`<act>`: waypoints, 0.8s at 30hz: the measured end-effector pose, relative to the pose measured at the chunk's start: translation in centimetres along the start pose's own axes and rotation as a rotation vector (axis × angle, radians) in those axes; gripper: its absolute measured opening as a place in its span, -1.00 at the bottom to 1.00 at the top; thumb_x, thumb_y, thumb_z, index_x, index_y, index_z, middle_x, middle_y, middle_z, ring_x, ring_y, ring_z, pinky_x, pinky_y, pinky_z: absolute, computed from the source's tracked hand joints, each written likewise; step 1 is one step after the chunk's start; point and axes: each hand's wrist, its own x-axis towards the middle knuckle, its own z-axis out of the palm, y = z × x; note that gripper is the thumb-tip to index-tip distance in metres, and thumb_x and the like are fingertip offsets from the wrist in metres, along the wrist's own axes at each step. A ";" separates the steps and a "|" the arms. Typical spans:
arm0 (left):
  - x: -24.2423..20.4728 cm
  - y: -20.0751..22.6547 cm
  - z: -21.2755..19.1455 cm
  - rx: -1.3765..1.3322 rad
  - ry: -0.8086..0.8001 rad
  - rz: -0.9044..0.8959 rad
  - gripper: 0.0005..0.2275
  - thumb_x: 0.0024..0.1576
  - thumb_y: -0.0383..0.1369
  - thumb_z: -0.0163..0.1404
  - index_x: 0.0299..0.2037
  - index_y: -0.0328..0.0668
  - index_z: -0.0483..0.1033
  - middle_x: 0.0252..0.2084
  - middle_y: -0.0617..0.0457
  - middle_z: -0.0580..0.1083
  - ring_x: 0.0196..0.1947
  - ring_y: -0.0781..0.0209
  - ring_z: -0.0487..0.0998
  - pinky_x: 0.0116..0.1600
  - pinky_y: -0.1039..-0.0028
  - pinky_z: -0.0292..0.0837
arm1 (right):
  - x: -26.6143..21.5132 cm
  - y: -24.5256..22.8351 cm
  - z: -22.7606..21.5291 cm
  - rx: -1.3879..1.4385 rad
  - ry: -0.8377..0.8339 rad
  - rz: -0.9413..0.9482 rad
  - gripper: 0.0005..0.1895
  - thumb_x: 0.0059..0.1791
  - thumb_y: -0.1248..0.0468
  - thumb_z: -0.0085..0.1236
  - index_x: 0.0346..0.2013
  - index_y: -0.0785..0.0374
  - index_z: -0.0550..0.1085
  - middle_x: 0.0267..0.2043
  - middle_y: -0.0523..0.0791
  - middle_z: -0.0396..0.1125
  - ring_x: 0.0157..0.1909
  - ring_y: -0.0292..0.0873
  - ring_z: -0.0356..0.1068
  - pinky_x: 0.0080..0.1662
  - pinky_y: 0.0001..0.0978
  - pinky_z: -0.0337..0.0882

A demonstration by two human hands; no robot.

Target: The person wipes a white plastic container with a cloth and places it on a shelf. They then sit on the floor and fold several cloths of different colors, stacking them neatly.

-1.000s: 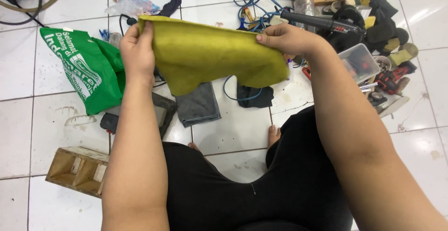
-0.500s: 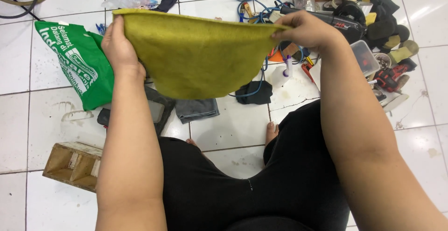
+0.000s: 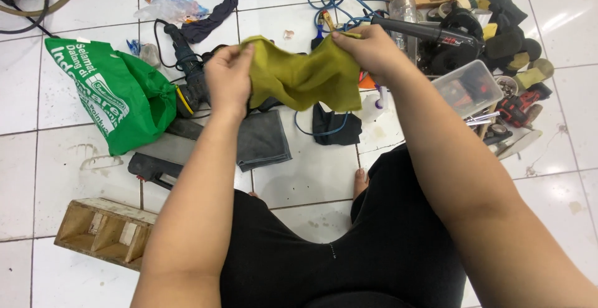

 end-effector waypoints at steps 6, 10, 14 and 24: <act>2.7 0.4 -1.4 0.015 0.241 -0.052 -0.83 0.01 -0.19 0.18 -0.41 -0.08 0.64 -0.44 0.21 0.57 -0.42 0.43 0.48 -0.29 0.50 0.44 | 0.0 -1.6 -1.3 0.311 0.225 -0.009 -0.63 -0.03 0.02 0.10 -0.11 0.23 0.50 -0.16 -0.07 0.54 -0.17 -0.14 0.61 -0.07 -0.33 0.67; 4.8 1.0 -5.1 -0.047 0.334 -0.106 -0.73 0.07 -0.27 0.18 -0.59 0.01 0.35 -0.57 0.21 0.41 -0.53 0.38 0.36 -0.42 0.46 0.27 | 1.5 -0.2 -4.3 0.220 0.330 0.018 -0.71 -0.05 0.06 0.26 -0.32 0.17 0.41 -0.39 -0.21 0.39 -0.39 -0.33 0.44 -0.36 -0.49 0.44; 2.7 4.8 -3.8 -0.097 0.212 -0.698 -0.80 -0.02 -0.17 0.11 -0.32 -0.05 0.50 -0.38 0.10 0.52 -0.42 0.15 0.55 -0.34 0.31 0.41 | 0.4 -1.1 -3.4 -0.154 0.209 0.245 -0.36 -0.07 -0.01 0.23 0.19 0.26 0.32 0.09 -0.07 0.37 -0.02 -0.13 0.46 -0.05 -0.30 0.57; 0.4 0.4 0.4 0.068 -0.045 0.118 -0.75 0.09 -0.25 0.17 -0.10 -0.20 0.65 -0.12 0.06 0.64 -0.12 0.37 0.62 0.04 0.55 0.55 | -1.0 -1.5 2.0 -0.048 -0.033 -0.025 -0.67 0.06 0.11 0.05 0.02 0.22 0.50 -0.20 -0.19 0.47 -0.39 -0.36 0.36 -0.36 -0.60 0.36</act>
